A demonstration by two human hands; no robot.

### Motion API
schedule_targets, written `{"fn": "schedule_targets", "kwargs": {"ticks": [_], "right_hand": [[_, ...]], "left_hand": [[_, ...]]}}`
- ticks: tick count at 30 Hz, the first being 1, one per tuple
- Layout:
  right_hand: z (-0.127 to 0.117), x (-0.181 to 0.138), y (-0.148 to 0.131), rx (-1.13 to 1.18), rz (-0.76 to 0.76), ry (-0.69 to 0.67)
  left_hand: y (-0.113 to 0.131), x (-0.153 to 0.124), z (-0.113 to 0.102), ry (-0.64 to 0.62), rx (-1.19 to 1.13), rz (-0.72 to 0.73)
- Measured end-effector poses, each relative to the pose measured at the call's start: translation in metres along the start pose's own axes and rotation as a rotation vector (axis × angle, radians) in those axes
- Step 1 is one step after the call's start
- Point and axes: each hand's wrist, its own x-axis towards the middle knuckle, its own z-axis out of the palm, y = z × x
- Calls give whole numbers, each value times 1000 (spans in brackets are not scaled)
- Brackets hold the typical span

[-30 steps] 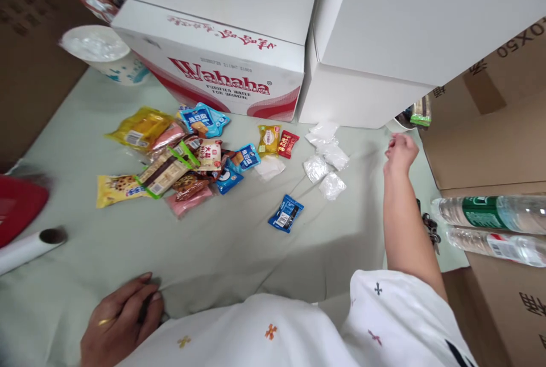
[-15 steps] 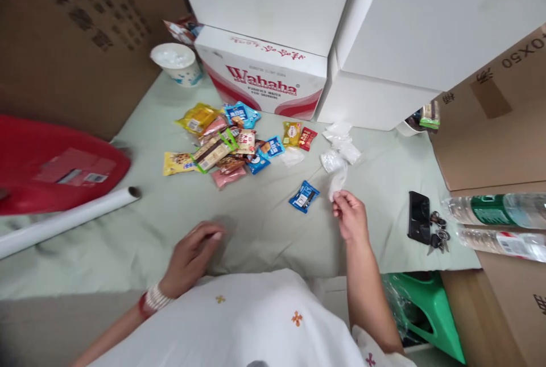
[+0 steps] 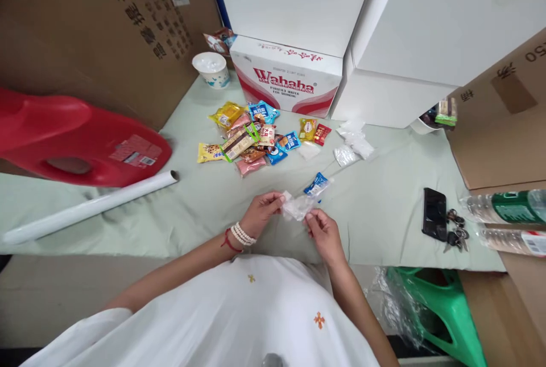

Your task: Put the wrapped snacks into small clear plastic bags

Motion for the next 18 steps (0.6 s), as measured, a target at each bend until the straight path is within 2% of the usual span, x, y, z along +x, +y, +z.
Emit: {"fn": "schedule_targets", "kwargs": {"ticks": [5,7,9,11,13,15,17,18], "right_hand": [[10,12,-3,147,-16,106],[17,22,-4,195,1,169],[20,30,-5,259,7,229],[19,35,-6,293,9,229],[15,35,-7,233,7,191],[13,35,-9,113,-12,146],[13,35,-11,-11,-55,105],[14,36,-12,-65,-79,80]], "left_hand": [[-2,-13,4,-16,81,151],[-3,-15,1,28,91,185],[-6,-17,-6,80,118,153],[-9,-20,-17,51,188,61],[-11,-24,-27,13,268,12],[-7,-28,-34,111,316,88],[3,-29,-34,266,344,251],[9,-27,-32,296,360,327]]}}
